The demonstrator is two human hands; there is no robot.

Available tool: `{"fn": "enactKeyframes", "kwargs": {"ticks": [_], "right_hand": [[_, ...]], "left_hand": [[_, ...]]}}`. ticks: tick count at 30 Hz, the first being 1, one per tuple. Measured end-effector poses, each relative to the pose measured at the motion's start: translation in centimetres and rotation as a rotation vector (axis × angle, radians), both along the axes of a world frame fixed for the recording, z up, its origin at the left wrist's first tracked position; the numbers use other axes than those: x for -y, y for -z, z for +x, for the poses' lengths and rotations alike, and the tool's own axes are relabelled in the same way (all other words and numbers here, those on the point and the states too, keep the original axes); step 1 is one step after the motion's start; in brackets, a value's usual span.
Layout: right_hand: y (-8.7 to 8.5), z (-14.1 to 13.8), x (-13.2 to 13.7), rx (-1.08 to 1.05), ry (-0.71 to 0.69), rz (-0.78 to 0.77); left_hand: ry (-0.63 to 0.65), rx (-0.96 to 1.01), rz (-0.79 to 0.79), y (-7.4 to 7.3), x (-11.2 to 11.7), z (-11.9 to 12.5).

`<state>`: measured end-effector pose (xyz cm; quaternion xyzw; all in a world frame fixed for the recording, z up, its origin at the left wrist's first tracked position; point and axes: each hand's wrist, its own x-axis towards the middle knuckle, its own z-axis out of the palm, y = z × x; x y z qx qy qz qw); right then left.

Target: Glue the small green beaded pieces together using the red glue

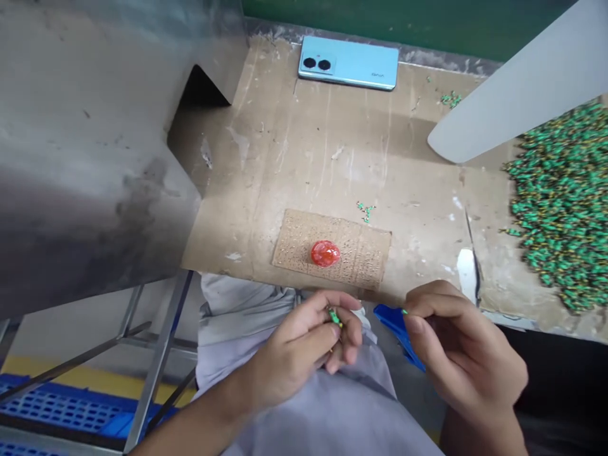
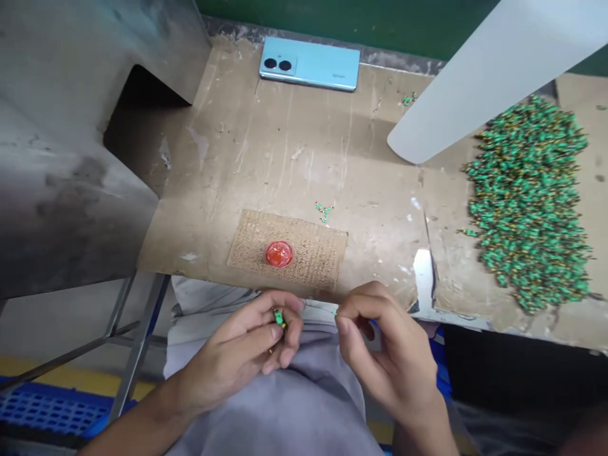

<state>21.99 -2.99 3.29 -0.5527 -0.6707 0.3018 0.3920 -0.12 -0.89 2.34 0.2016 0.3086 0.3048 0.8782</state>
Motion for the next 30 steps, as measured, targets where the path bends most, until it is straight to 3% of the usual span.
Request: {"fn": "enactKeyframes", "kwargs": {"ticks": [6, 16, 25, 30], "right_hand": [[0.3, -1.6, 0.8, -0.114, -0.036, -0.019], [0.2, -2.9, 0.6, -0.218, -0.095, -0.189], [0.6, -3.6, 0.7, -0.321, -0.029, -0.225], [0.5, -3.6, 1.0, -0.399, -0.010, -0.283]], "left_hand": [[-0.036, -0.004, -0.101, 0.0, 0.0, -0.1], [-0.005, -0.233, 0.114, 0.4, 0.7, -1.0], [-0.070, -0.104, -0.034, 0.6, 0.6, -1.0], [-0.186, -0.048, 0.020, 0.7, 0.9, -0.8]]}}
